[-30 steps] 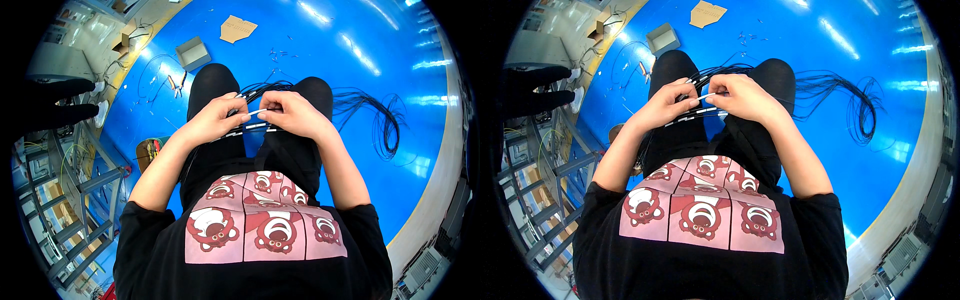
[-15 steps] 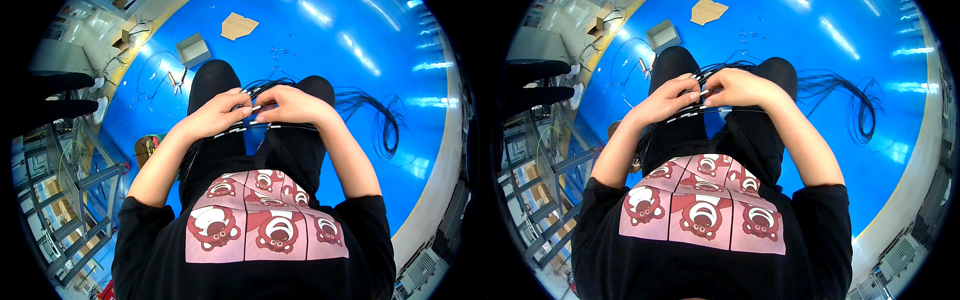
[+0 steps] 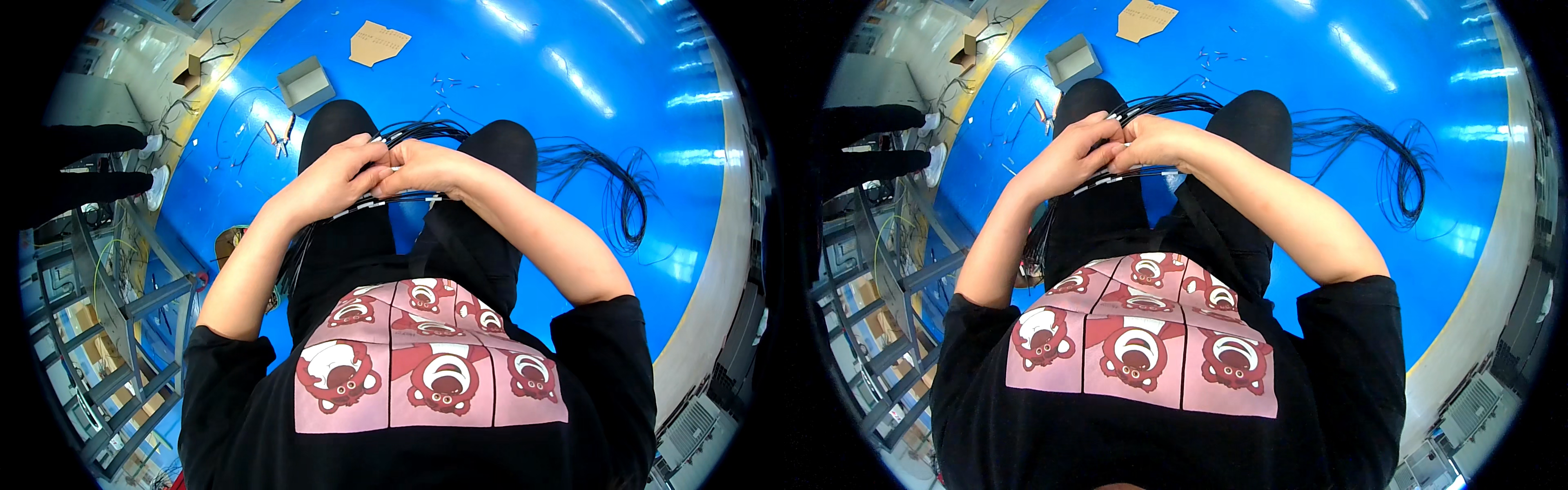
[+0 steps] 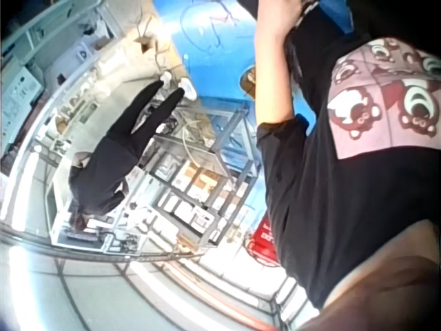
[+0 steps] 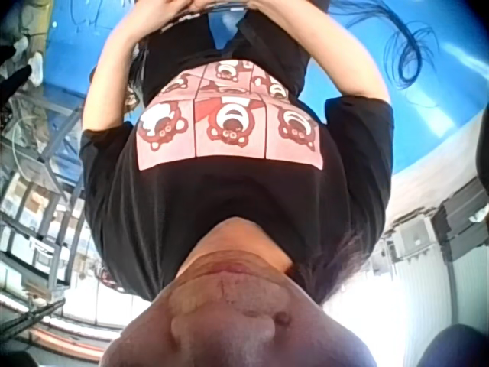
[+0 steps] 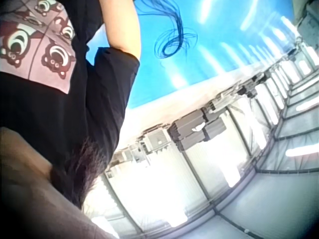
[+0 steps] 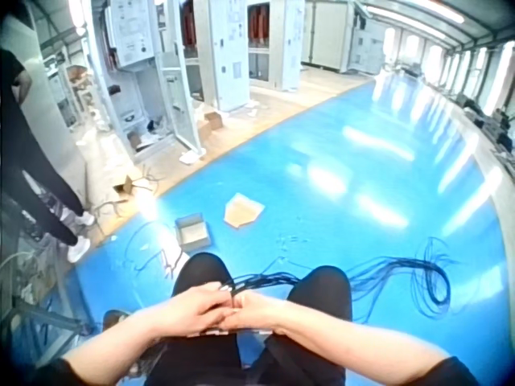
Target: The person sits on the floor and repeatedly gathers, aligns, and separates a bundle of black wires with white connectors. They adjust the bundle in their hands, occasionally lifting and repositioning the wires to maintain alignment.
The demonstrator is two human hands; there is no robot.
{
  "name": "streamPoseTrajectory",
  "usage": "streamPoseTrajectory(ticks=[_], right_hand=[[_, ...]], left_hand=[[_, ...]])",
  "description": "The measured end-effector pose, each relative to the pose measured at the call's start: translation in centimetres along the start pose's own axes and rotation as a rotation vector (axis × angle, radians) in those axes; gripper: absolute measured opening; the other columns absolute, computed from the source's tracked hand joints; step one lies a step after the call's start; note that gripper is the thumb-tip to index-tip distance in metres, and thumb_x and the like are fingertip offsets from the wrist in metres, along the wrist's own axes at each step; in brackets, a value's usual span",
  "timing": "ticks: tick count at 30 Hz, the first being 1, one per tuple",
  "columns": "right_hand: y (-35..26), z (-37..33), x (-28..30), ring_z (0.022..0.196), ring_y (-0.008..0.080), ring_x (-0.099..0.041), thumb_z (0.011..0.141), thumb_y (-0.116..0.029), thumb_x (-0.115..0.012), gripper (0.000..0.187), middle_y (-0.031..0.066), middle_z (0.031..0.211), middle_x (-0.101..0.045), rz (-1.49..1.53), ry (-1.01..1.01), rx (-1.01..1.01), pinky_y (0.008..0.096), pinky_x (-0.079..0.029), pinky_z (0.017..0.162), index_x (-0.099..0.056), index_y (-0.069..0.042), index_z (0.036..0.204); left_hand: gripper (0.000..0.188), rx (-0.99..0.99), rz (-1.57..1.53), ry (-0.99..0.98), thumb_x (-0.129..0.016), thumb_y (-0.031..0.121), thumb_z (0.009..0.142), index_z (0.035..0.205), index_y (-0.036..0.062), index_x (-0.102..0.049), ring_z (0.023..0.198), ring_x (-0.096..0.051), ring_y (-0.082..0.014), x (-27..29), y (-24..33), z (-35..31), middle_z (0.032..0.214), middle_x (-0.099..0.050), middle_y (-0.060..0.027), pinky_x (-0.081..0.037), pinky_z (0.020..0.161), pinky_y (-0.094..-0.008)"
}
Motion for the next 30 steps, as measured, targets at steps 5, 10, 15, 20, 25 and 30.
streamPoseTrajectory(ticks=[5, 10, 15, 20, 25, 30], right_hand=[[-1.3, -2.3, 2.6, 0.071, 0.0117, -0.059, 0.073, -0.015, -0.074, 0.016, 0.0029, 0.075, -0.066, -0.381, 0.061, -0.053, 0.0272, -0.046, 0.068, -0.071, -0.002, 0.082], [-1.8, -4.4, 5.2, 0.074, 0.0133, -0.06, 0.076, -0.02, -0.074, 0.02, 0.0046, 0.078, -0.068, -0.45, 0.079, -0.026, 0.0292, -0.047, 0.067, -0.073, -0.003, 0.085], [-2.8, -4.5, 4.8, 0.07, 0.0125, -0.056, 0.079, -0.022, -0.069, 0.018, 0.0027, 0.076, -0.066, -0.419, 0.007, -0.065, 0.028, -0.044, 0.064, -0.07, -0.004, 0.084], [-2.9, -3.4, 4.4, 0.069, 0.0061, -0.052, 0.09, -0.029, -0.065, 0.024, -0.0014, 0.075, -0.061, -0.42, -0.056, -0.009, 0.0222, -0.039, 0.062, -0.069, -0.005, 0.088], [-3.0, -4.8, 5.9, 0.072, 0.0074, -0.055, 0.091, -0.027, -0.064, 0.024, -0.0002, 0.08, -0.064, -0.397, -0.114, -0.021, 0.023, -0.044, 0.065, -0.069, -0.004, 0.09], [-1.0, -8.9, 10.1, 0.07, 0.0081, -0.057, 0.091, -0.025, -0.064, 0.022, 0.0018, 0.08, -0.065, -0.297, -0.007, -0.084, 0.0218, -0.046, 0.061, -0.068, -0.004, 0.091]], left_hand=[[0.014, -0.02, 0.006, 0.008, -0.057, 0.014, 0.094, 0.09, 0.0, -0.055, 0.078, -0.047, -0.0277, -0.4, 0.6, 0.2, 0.082, -0.047, -0.0126, -0.04, 0.069, -0.0361], [0.016, -0.01, -0.016, -0.008, -0.057, 0.015, 0.094, 0.091, 0.0001, -0.055, 0.077, -0.046, -0.0262, -0.6, 1.1, 0.5, 0.081, -0.045, -0.0126, -0.039, 0.068, -0.0363], [0.018, -0.002, -0.025, -0.034, -0.056, 0.017, 0.095, 0.088, 0.0001, -0.057, 0.076, -0.045, -0.0248, -1.0, 1.6, 0.8, 0.078, -0.045, -0.0113, -0.038, 0.068, -0.0353], [0.02, 0.008, -0.047, 0.004, -0.054, 0.016, 0.096, 0.083, 0.0002, -0.057, 0.076, -0.044, -0.0243, -1.0, 1.8, 1.3, 0.075, -0.044, -0.01, -0.038, 0.069, -0.0347], [0.021, 0.017, -0.051, -0.013, -0.05, 0.014, 0.096, 0.08, 0.0007, -0.054, 0.078, -0.043, -0.0242, -0.3, 2.0, 1.0, 0.075, -0.046, -0.0101, -0.038, 0.072, -0.0347], [0.023, -0.01, -0.032, -0.054, -0.049, 0.016, 0.097, 0.08, 0.0011, -0.053, 0.082, -0.043, -0.0237, -0.3, 1.8, 1.2, 0.076, -0.047, -0.0095, -0.038, 0.076, -0.0338]])
Point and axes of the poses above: each hand's wrist, its own z-axis towards the middle knuckle, its own x-axis out of the back of the hand, y = z × x, the point moved 2 cm from there along z, towards the middle knuckle
